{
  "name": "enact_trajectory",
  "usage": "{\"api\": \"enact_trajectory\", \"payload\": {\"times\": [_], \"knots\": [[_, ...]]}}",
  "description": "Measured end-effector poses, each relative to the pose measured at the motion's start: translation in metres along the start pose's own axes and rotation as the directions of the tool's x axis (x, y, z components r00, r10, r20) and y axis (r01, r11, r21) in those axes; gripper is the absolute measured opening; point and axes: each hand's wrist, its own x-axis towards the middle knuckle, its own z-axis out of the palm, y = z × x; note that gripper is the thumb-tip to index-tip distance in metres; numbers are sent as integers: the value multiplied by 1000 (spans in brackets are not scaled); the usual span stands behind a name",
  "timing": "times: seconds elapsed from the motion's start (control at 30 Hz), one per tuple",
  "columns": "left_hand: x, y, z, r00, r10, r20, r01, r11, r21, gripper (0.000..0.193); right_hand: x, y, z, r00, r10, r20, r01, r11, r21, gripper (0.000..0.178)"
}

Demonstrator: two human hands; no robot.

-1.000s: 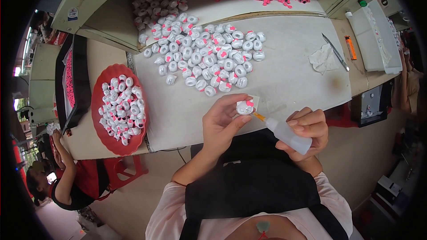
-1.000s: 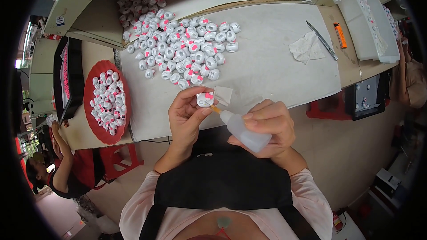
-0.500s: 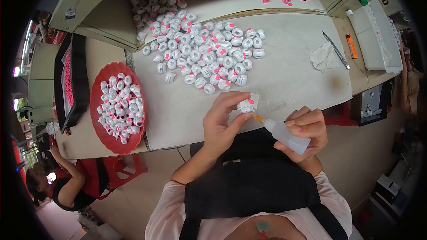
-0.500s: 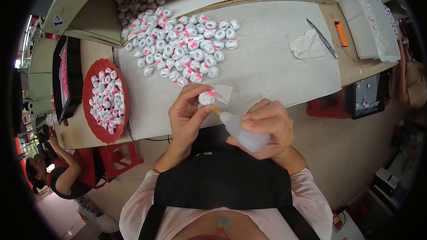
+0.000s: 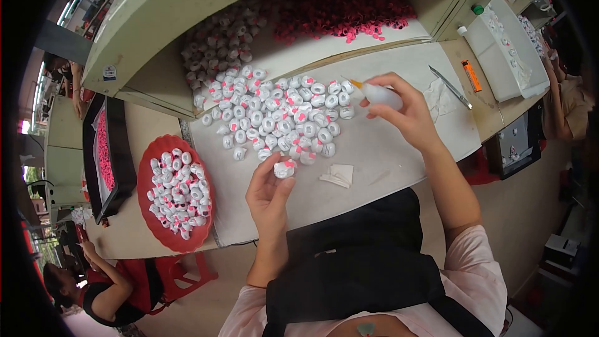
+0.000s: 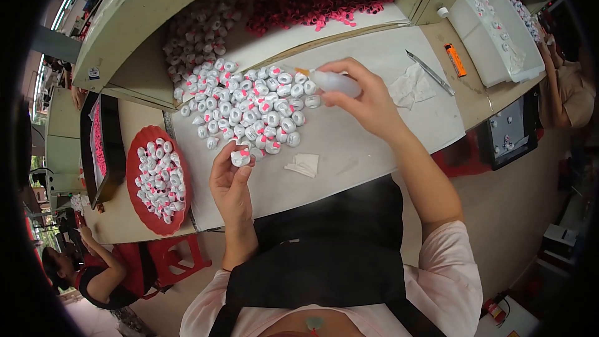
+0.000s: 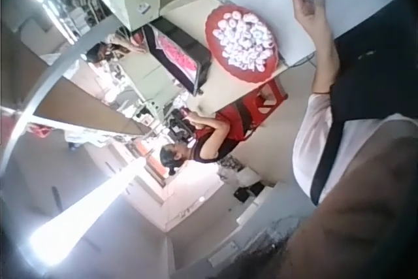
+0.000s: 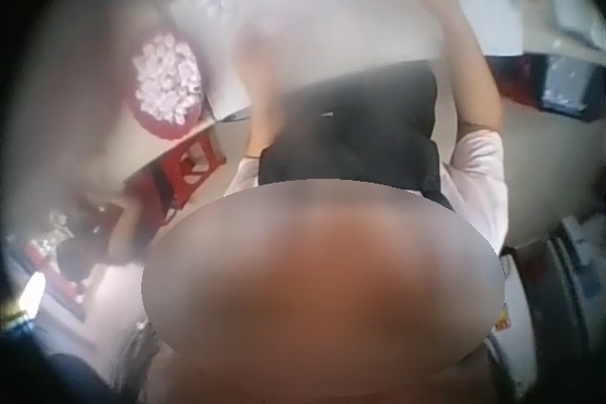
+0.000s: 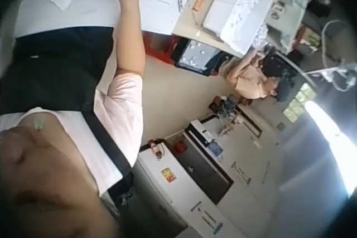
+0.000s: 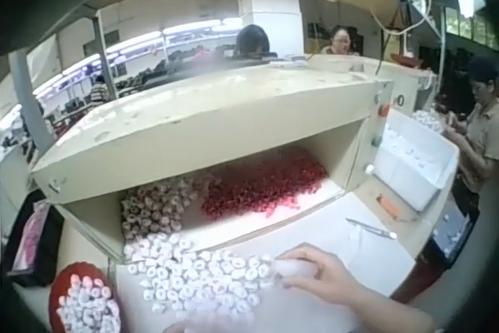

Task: The person assembles small white plastic components by applying adhesive from a squeeze bottle, then attaching small pink plastic parts by hand.

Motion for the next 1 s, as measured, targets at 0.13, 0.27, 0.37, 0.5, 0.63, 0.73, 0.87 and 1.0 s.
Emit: {"api": "enact_trajectory", "payload": {"times": [0.13, 0.27, 0.37, 0.5, 0.63, 0.73, 0.87, 1.0], "knots": [[-4, -2, -2, 1000, -14, -6, 14, 1000, 7, 41, 77, 41, -1, 988, -156, -13, 139, 911, -387, 21], [-6, -2, 6, 999, -50, 16, 51, 999, -13, 41, 141, 49, 18, 893, -448, -30, 283, 613, -738, 23], [-5, -5, 8, 1000, -19, -18, 19, 999, 50, 39, 178, 64, 51, 937, -348, -18, 181, 530, -829, 26], [-11, -1, -17, 998, 46, -37, -38, 983, 182, 42, 228, 108, 115, 694, -712, 108, 354, 207, -912, 37], [-7, -5, -3, 1000, 30, -4, -29, 984, 175, 41, 212, 110, 75, 754, -638, 155, 532, 455, -714, 37], [-7, -7, 4, 999, 33, 39, -39, 983, 179, 41, 206, 118, 58, 639, -742, 202, 349, 47, -936, 30], [-5, -3, 1, 999, 40, 27, -44, 979, 197, 42, 185, 88, 46, 619, -703, 350, 480, -13, -877, 25], [-8, -2, 8, 998, 37, 48, -44, 984, 171, 42, 182, 84, 43, 824, -477, 304, 485, 318, -815, 22]]}}
